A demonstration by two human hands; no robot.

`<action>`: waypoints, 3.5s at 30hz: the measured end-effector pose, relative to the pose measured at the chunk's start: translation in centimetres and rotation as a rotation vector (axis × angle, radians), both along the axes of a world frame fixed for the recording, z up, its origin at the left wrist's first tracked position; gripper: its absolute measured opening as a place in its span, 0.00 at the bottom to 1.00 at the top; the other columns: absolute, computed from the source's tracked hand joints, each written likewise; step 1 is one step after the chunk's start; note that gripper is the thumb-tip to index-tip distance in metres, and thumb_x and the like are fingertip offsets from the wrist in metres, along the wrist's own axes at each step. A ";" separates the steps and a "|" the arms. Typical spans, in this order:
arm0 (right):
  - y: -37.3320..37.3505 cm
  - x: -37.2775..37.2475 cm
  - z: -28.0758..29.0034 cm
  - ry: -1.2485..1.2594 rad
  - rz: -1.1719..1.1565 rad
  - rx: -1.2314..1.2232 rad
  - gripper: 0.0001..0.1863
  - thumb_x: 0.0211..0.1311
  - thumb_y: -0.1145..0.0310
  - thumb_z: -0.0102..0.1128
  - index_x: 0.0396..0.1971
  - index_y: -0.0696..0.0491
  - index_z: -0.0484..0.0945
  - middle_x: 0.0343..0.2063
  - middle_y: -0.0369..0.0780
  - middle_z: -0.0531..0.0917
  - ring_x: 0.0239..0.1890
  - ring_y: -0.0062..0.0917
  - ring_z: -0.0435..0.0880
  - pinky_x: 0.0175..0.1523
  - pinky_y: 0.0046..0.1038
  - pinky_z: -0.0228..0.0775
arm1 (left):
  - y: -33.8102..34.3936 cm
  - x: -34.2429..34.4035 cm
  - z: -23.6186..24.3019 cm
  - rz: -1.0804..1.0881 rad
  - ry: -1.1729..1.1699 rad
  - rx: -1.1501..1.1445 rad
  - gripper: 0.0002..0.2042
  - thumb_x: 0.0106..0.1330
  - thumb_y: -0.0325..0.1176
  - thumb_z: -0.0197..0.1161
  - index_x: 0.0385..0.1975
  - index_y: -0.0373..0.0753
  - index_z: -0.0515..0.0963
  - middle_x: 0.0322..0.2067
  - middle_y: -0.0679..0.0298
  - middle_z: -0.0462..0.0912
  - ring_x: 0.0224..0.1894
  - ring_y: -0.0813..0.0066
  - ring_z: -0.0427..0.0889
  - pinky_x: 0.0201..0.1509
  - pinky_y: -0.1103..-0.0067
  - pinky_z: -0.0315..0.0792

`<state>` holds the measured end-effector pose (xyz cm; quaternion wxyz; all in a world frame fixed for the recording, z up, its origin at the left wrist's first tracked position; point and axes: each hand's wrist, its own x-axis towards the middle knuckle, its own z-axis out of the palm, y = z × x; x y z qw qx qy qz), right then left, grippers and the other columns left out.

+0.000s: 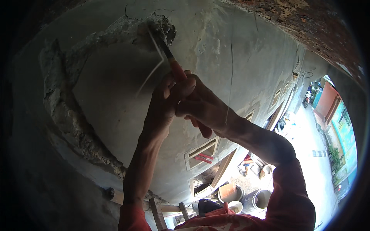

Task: Installing and stripping electrical wires in a recessed wall opening during a renovation.

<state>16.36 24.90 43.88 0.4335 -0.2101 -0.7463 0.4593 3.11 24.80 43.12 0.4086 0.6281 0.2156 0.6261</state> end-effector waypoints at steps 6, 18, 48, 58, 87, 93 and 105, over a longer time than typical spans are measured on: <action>0.2 2.8 1.3 0.013 -0.057 -0.057 0.27 0.58 0.51 0.55 0.49 0.56 0.67 0.31 0.36 0.72 0.26 0.16 0.69 0.29 0.18 0.62 | -0.6 1.6 2.9 0.302 0.257 0.044 0.22 0.62 0.49 0.57 0.39 0.30 0.72 0.26 0.53 0.80 0.31 0.63 0.84 0.40 0.72 0.76; 1.9 1.3 1.1 -0.086 -0.130 0.016 0.18 0.72 0.59 0.42 0.47 0.58 0.72 0.20 0.31 0.75 0.11 0.10 0.63 0.13 0.14 0.55 | -1.6 1.0 5.9 0.822 0.731 0.232 0.20 0.64 0.41 0.52 0.18 0.31 0.76 0.16 0.49 0.77 0.22 0.56 0.82 0.29 0.70 0.78; -9.1 1.8 -24.7 -0.115 0.299 -0.849 0.18 0.63 0.57 0.56 0.43 0.56 0.69 0.24 0.34 0.73 0.25 0.13 0.73 0.28 0.19 0.66 | -12.8 1.4 -29.1 0.322 0.044 -0.489 0.29 0.70 0.45 0.44 0.67 0.37 0.54 0.42 0.60 0.77 0.33 0.73 0.74 0.38 0.77 0.68; -10.5 5.9 -30.2 0.420 0.280 -0.931 0.13 0.65 0.62 0.56 0.41 0.55 0.73 0.19 0.31 0.74 0.17 0.12 0.70 0.20 0.18 0.60 | -8.2 -4.0 -5.0 1.123 0.759 0.659 0.16 0.62 0.22 0.60 0.51 0.37 0.72 0.47 0.57 0.79 0.50 0.66 0.79 0.51 0.72 0.73; -9.8 4.6 -30.3 0.367 0.034 -0.810 0.08 0.65 0.67 0.56 0.36 0.56 0.77 0.19 0.32 0.77 0.18 0.12 0.71 0.23 0.17 0.62 | 4.7 -5.3 10.4 1.559 1.077 1.246 0.09 0.53 0.35 0.69 0.32 0.45 0.79 0.29 0.67 0.79 0.32 0.67 0.80 0.32 0.73 0.74; -10.2 5.4 -30.0 0.324 -0.019 -0.827 0.08 0.64 0.67 0.56 0.36 0.56 0.77 0.19 0.33 0.77 0.19 0.12 0.72 0.23 0.16 0.62 | 4.8 -5.0 9.9 1.501 1.043 1.236 0.08 0.55 0.33 0.67 0.34 0.41 0.80 0.30 0.64 0.80 0.32 0.64 0.81 0.33 0.73 0.75; -9.1 6.3 -26.7 0.347 -0.187 -0.761 0.11 0.67 0.65 0.53 0.35 0.59 0.78 0.18 0.33 0.78 0.15 0.11 0.72 0.19 0.15 0.62 | 5.7 -5.1 9.8 1.405 0.950 1.236 0.08 0.58 0.30 0.65 0.36 0.36 0.80 0.30 0.59 0.80 0.32 0.62 0.81 0.34 0.73 0.74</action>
